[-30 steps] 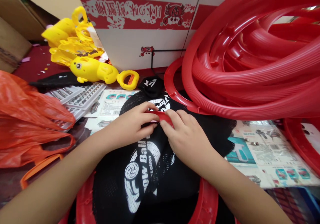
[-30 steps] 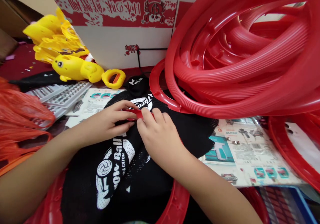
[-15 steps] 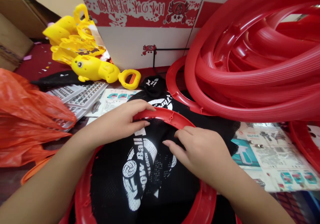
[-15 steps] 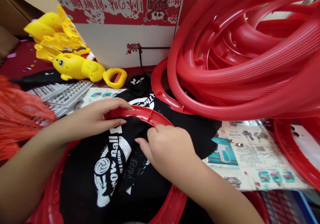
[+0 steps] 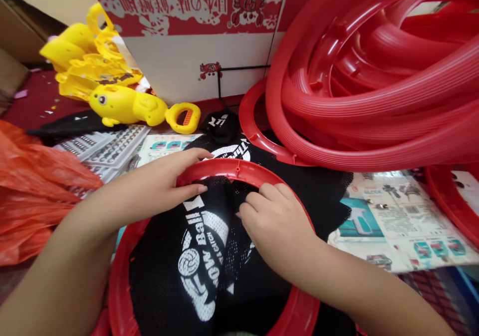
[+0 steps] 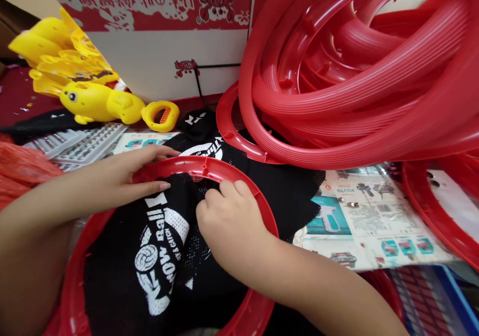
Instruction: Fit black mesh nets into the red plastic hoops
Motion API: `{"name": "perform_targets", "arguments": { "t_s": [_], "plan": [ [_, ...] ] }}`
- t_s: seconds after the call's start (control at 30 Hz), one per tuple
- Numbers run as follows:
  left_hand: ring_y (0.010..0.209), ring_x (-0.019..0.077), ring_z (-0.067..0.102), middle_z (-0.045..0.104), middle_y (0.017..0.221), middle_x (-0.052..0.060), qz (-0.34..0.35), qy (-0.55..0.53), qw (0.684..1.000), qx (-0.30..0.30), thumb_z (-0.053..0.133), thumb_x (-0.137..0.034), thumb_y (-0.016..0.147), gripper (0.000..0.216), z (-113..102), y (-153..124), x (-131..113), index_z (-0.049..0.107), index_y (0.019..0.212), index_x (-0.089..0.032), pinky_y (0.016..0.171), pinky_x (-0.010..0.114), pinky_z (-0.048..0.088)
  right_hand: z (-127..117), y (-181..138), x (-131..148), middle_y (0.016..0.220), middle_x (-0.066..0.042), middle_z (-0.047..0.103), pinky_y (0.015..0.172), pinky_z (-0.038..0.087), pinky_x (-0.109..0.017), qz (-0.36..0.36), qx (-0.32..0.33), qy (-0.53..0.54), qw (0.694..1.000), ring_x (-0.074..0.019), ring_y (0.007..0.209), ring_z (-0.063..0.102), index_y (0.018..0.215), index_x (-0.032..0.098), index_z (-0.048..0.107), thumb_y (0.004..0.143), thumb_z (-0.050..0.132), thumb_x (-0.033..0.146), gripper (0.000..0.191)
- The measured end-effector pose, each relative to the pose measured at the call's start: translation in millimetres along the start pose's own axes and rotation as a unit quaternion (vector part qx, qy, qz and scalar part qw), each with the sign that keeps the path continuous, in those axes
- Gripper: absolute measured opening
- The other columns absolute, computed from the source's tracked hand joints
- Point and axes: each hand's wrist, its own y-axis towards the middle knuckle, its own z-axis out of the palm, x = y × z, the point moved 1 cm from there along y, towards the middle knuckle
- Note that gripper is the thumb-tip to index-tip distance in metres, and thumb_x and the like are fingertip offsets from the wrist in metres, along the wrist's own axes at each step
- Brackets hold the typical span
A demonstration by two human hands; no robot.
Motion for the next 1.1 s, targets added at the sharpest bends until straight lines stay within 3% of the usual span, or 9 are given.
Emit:
{"name": "perform_targets", "arguments": {
  "t_s": [0.1, 0.2, 0.3, 0.43, 0.6, 0.7, 1.1],
  "plan": [
    [0.118, 0.0247, 0.051, 0.055, 0.129, 0.004, 0.036, 0.000, 0.999, -0.016, 0.055, -0.039, 0.084, 0.046, 0, -2, -7, 0.046, 0.127, -0.025, 0.103, 0.041, 0.040, -8, 2, -5, 0.064, 0.000, 0.059, 0.065, 0.035, -0.031, 0.050, -0.025, 0.121, 0.991, -0.0155, 0.065, 0.052, 0.065, 0.016, 0.056, 0.080, 0.061, 0.018, 0.016],
    [0.125, 0.0213, 0.046, 0.053, 0.133, 0.002, 0.074, -0.050, 0.995, -0.039, 0.048, -0.031, 0.088, 0.035, 4, 0, -14, 0.052, 0.122, -0.026, 0.107, 0.037, 0.037, -20, 5, -14, 0.063, 0.004, 0.057, 0.058, 0.038, -0.022, 0.144, -0.020, 0.277, 0.950, -0.0094, 0.058, 0.051, 0.071, 0.017, 0.053, 0.076, 0.060, 0.010, 0.011],
    [0.122, 0.0205, 0.048, 0.054, 0.132, 0.001, 0.061, -0.104, 0.992, -0.034, 0.048, -0.033, 0.090, 0.031, 8, 5, -16, 0.056, 0.118, -0.026, 0.105, 0.036, 0.039, -26, 8, -20, 0.068, 0.006, 0.060, 0.056, 0.039, -0.019, 0.167, -0.007, 0.351, 0.921, -0.0078, 0.058, 0.053, 0.089, 0.019, 0.055, 0.077, 0.053, 0.004, 0.019],
    [0.110, 0.0217, 0.056, 0.056, 0.120, 0.004, 0.027, -0.124, 0.991, -0.038, 0.051, -0.040, 0.087, 0.026, 13, 10, -15, 0.066, 0.100, -0.023, 0.098, 0.038, 0.045, -21, 12, -23, 0.085, 0.001, 0.067, 0.070, 0.041, -0.024, 0.081, -0.013, 0.271, 0.959, -0.0113, 0.071, 0.057, 0.114, 0.020, 0.058, 0.078, 0.047, 0.003, 0.041],
    [0.105, 0.0228, 0.056, 0.056, 0.114, 0.005, 0.000, -0.132, 0.989, -0.070, 0.058, -0.036, 0.081, 0.019, 18, 11, -17, 0.069, 0.086, -0.021, 0.095, 0.040, 0.046, -10, 10, -26, 0.081, -0.005, 0.066, 0.071, 0.037, -0.030, -0.003, -0.024, 0.145, 0.989, -0.0156, 0.074, 0.053, 0.108, 0.020, 0.067, 0.087, 0.045, 0.014, 0.031],
    [0.100, 0.0213, 0.058, 0.059, 0.111, 0.004, -0.009, -0.147, 0.985, -0.088, 0.059, -0.033, 0.081, 0.016, 19, 12, -17, 0.066, 0.078, -0.020, 0.092, 0.038, 0.047, -6, 9, -27, 0.079, -0.005, 0.064, 0.069, 0.034, -0.031, -0.018, -0.032, 0.110, 0.993, -0.0167, 0.074, 0.051, 0.108, 0.020, 0.068, 0.090, 0.045, 0.018, 0.030],
    [0.092, 0.0188, 0.053, 0.055, 0.096, 0.005, 0.004, -0.121, 0.988, -0.098, 0.046, -0.027, 0.088, 0.015, 25, 17, -18, 0.054, 0.079, -0.018, 0.085, 0.036, 0.044, 4, 9, -19, 0.073, -0.006, 0.059, 0.065, 0.027, -0.032, -0.009, -0.030, -0.022, 0.999, -0.0180, 0.068, 0.043, 0.119, 0.024, 0.064, 0.089, 0.047, 0.019, 0.034]
  ]
}}
